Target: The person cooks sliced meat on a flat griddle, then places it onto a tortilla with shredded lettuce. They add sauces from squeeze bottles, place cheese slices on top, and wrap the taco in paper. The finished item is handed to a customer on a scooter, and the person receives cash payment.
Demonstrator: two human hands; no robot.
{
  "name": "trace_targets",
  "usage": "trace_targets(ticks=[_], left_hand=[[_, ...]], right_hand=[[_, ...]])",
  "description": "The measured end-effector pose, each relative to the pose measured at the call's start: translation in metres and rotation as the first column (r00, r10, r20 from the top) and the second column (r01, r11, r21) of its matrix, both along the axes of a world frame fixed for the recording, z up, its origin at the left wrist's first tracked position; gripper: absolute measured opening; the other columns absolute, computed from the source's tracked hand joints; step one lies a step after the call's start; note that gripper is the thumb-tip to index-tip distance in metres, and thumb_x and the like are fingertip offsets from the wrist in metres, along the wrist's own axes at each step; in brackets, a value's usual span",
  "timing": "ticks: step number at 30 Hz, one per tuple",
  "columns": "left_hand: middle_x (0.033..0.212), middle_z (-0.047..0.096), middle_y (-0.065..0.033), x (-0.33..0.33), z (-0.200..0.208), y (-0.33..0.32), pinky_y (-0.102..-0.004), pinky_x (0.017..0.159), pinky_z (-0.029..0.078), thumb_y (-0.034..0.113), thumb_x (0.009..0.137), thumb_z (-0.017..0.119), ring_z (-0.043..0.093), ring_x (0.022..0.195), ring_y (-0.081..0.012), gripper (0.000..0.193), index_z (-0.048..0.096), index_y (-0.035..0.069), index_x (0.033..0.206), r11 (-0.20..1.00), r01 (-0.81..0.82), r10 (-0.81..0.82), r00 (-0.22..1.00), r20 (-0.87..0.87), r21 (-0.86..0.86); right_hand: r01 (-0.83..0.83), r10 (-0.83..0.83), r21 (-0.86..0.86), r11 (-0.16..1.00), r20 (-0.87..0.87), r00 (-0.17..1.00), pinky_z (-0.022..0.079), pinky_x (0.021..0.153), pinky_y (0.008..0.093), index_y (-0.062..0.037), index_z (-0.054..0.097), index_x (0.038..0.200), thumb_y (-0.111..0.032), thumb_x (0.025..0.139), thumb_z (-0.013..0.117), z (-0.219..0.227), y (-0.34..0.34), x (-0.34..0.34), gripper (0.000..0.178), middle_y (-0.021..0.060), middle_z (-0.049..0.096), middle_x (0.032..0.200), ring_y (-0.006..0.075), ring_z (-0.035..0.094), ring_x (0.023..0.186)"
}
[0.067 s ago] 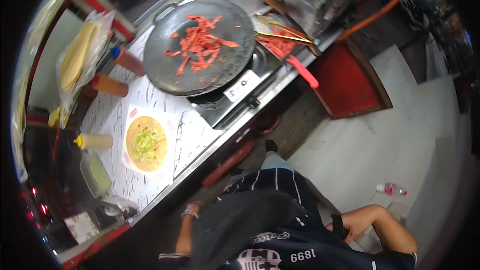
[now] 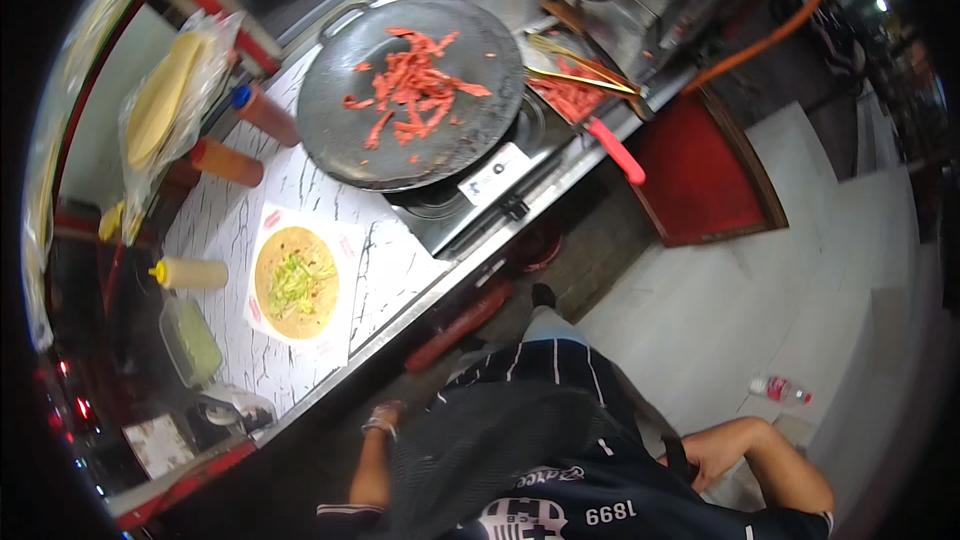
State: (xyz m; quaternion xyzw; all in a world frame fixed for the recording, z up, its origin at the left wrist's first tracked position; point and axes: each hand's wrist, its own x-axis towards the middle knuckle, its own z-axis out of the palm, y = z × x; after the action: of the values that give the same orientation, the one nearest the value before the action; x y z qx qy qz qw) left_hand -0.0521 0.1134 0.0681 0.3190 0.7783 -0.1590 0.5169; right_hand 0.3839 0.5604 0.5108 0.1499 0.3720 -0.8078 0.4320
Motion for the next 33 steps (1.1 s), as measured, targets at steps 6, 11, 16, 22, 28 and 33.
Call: trace_targets(ticks=[6,11,16,22,28,33], left_hand=[[0.132,0.07,-0.0154,0.028,-0.026,0.01,-0.0473,0.106,0.05,0.039,0.104,0.045,0.064,0.125,-0.0359,0.045,0.075,0.011,0.122,0.935,-0.259,0.264,0.964,0.013,0.241],[0.131,0.07,-0.0139,0.045,-0.035,0.025,-0.0452,0.108,0.05,0.029,0.103,0.048,0.065,0.123,-0.0325,0.037,0.074,0.012,0.121,0.838,-0.371,0.362,0.927,0.101,0.4],[0.133,0.069,-0.0116,0.053,-0.019,0.027,-0.0449,0.106,0.052,0.024,0.099,0.052,0.065,0.124,-0.0318,0.034,0.074,0.012,0.122,0.871,-0.368,0.368,0.928,0.062,0.326],[0.126,0.072,-0.0115,0.08,0.02,0.045,-0.0451,0.104,0.053,0.022,0.098,0.054,0.066,0.121,-0.032,0.031,0.075,0.014,0.119,0.816,-0.521,0.55,0.833,-0.06,0.251],[0.127,0.072,-0.0114,0.116,0.033,0.064,-0.046,0.105,0.053,0.034,0.103,0.051,0.066,0.121,-0.0333,0.034,0.076,0.013,0.115,0.725,-0.568,0.637,0.768,-0.065,0.388],[0.131,0.07,-0.0148,0.206,0.038,0.085,-0.0487,0.103,0.053,0.035,0.104,0.049,0.067,0.12,-0.0365,0.037,0.073,0.012,0.121,0.575,-0.767,0.817,0.558,-0.145,0.286]], right_hand=[[-0.352,0.351,-0.023,0.936,-0.02,0.936,0.055,0.086,0.0285,0.0042,0.065,0.123,-0.008,0.091,0.078,-0.018,0.04,0.006,0.037,0.0047,0.078,0.105,0.0057,0.065,0.095],[-0.299,0.314,0.296,0.907,-0.004,0.949,0.054,0.082,0.0285,-0.0005,0.068,0.111,-0.013,0.091,0.08,-0.006,0.103,-0.037,0.027,0.0054,0.077,0.102,0.0067,0.067,0.092],[0.419,-0.058,0.762,0.494,-0.452,0.89,0.053,0.079,0.03,-0.0032,0.065,0.105,-0.019,0.089,0.082,-0.014,0.186,-0.134,0.028,0.0026,0.074,0.094,0.0122,0.069,0.088],[0.585,0.441,0.438,-0.683,-0.391,0.808,0.048,0.086,0.0502,-0.0027,0.065,0.106,-0.039,0.089,0.077,-0.024,0.307,-0.262,0.042,0.0181,0.058,0.105,0.0393,0.055,0.104],[0.413,0.418,0.596,-0.688,-0.138,0.898,0.047,0.091,0.052,-0.0005,0.068,0.11,-0.043,0.085,0.079,-0.068,0.346,-0.29,0.051,0.0189,0.057,0.114,0.0387,0.054,0.111],[0.582,0.372,0.55,-0.599,-0.452,0.811,0.054,0.074,0.0492,-0.0047,0.068,0.11,-0.032,0.089,0.077,-0.037,0.353,-0.272,0.036,0.0157,0.067,0.092,0.0394,0.068,0.086]])
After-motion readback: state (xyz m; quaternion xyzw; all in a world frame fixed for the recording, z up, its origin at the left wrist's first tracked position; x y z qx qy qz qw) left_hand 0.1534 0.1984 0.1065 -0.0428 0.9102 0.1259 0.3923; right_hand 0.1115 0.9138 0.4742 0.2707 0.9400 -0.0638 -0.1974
